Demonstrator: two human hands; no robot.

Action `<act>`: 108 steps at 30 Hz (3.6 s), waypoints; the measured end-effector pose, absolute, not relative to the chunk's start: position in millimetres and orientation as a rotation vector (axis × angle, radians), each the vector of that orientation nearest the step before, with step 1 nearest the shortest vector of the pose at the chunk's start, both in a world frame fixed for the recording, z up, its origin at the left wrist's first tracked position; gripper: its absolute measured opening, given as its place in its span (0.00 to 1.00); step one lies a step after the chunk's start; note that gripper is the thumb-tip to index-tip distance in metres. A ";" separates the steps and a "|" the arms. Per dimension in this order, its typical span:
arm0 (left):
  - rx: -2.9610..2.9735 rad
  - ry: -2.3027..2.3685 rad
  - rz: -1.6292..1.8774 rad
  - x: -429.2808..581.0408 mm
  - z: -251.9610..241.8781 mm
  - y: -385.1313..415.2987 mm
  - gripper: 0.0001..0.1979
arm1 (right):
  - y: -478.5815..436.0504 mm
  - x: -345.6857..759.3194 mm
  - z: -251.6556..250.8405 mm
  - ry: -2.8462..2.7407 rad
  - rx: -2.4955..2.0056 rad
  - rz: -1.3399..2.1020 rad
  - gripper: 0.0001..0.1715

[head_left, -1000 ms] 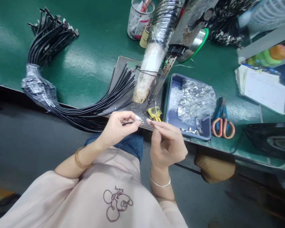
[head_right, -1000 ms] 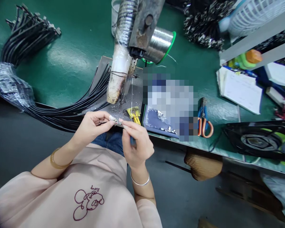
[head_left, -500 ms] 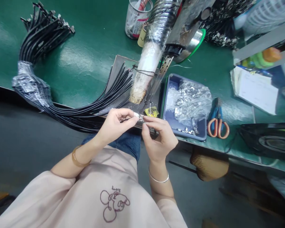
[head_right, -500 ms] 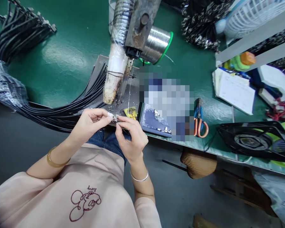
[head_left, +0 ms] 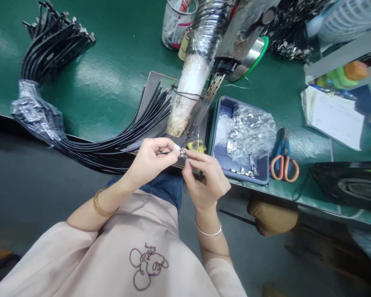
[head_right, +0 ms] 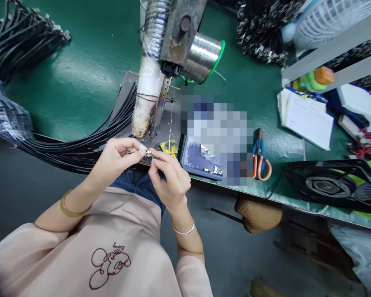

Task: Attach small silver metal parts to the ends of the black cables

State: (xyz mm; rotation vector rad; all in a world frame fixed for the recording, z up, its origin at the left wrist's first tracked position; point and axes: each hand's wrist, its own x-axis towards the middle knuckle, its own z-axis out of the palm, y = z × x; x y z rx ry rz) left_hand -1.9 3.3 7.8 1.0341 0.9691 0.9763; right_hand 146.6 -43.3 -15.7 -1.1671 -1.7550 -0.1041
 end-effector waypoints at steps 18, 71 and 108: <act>0.992 0.979 0.898 -3.7 10.6 2.8 0.07 | -44.4 152.4 -13.9 -1.524 -1.237 0.197 0.10; 1.048 0.928 0.909 -8.9 3.0 -1.0 0.05 | -50.6 150.0 -9.8 -1.669 -1.225 0.059 0.11; 0.956 1.007 0.952 -0.7 14.3 11.2 0.04 | -38.2 151.4 1.3 -1.780 -1.215 0.023 0.12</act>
